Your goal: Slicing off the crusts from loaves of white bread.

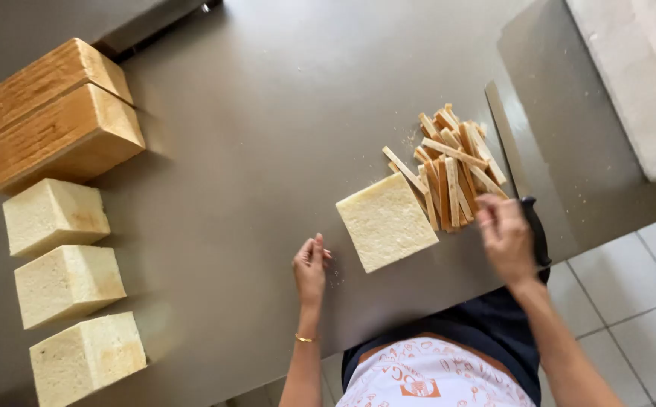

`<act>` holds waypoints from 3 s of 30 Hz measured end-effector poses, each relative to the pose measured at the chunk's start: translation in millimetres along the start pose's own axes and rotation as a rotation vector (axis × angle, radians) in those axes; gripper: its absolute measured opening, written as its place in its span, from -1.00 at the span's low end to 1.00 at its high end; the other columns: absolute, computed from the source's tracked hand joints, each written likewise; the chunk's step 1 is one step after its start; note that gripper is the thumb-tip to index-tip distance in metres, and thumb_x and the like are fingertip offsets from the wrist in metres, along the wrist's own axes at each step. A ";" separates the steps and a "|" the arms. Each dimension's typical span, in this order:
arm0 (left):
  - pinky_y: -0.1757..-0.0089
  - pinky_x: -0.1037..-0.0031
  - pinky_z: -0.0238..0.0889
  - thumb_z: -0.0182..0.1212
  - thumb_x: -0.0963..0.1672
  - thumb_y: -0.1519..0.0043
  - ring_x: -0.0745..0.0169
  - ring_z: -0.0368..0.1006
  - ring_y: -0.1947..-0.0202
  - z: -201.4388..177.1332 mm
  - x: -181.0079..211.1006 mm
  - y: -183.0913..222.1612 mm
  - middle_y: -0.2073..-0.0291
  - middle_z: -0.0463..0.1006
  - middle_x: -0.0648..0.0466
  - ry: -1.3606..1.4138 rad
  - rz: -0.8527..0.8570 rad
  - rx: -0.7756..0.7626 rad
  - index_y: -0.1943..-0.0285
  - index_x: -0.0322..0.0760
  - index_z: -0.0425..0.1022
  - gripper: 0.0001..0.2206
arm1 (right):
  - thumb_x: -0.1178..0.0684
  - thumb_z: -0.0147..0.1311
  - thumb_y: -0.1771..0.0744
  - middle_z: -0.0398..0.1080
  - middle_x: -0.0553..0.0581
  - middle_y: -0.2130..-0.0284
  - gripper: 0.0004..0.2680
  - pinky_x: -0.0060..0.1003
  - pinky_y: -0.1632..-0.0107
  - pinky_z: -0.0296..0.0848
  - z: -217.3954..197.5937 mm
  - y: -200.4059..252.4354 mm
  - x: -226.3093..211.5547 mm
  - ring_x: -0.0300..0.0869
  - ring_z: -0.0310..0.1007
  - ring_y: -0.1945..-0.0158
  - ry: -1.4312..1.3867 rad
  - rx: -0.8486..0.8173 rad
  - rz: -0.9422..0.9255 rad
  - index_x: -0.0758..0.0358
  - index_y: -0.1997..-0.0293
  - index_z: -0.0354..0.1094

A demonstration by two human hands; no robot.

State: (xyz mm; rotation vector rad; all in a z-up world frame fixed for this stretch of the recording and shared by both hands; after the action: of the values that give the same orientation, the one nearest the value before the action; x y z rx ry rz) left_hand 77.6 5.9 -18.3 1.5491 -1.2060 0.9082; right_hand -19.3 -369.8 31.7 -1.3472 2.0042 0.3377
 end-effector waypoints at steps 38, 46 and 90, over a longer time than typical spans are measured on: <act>0.05 0.22 0.36 -0.16 0.13 -0.23 0.00 0.49 0.05 65.2 -0.6 23.2 -0.08 0.52 -0.18 0.575 -0.350 -0.241 -0.35 -0.35 0.32 -0.36 | -0.40 -0.32 -0.37 0.31 0.15 0.02 -0.50 -0.22 -0.21 0.26 134.5 8.2 -10.3 -0.15 0.31 -0.02 -0.529 -0.580 0.613 0.25 -0.08 0.37; -0.42 0.19 -0.42 -0.43 0.17 -0.41 0.00 -0.22 -0.53 64.1 -64.9 9.9 -0.54 -0.15 -0.16 0.687 -0.275 -0.194 -0.59 -0.32 -0.13 -0.31 | -0.37 0.03 -0.38 0.28 0.08 0.27 -0.64 -0.25 0.20 0.36 164.2 12.3 2.3 -0.12 0.32 0.20 -0.746 -0.545 0.639 0.09 -0.02 0.28; -0.42 0.20 -0.38 0.12 0.25 -0.22 0.01 -0.24 -0.54 -457.6 -93.3 -310.3 -0.53 -0.14 -0.25 0.893 -0.163 0.518 -0.58 -0.48 -0.18 -0.02 | -0.57 -0.24 -0.34 0.24 0.36 -0.32 -0.30 0.13 -0.30 0.29 680.9 -95.7 -462.4 0.21 0.27 -0.34 -1.043 -1.089 0.485 0.21 -0.50 0.06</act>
State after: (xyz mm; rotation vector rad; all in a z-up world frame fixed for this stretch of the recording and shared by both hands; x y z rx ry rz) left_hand 353.5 493.2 -46.6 1.3217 -0.2071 1.6422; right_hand 439.8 297.8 -141.5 -0.7978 1.1294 2.0668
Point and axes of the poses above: each hand's wrist, its own y-axis away from the middle knuckle, its own z-axis out of the palm, x = y × z, the point moved 8 cm from there along -y, towards the middle knuckle
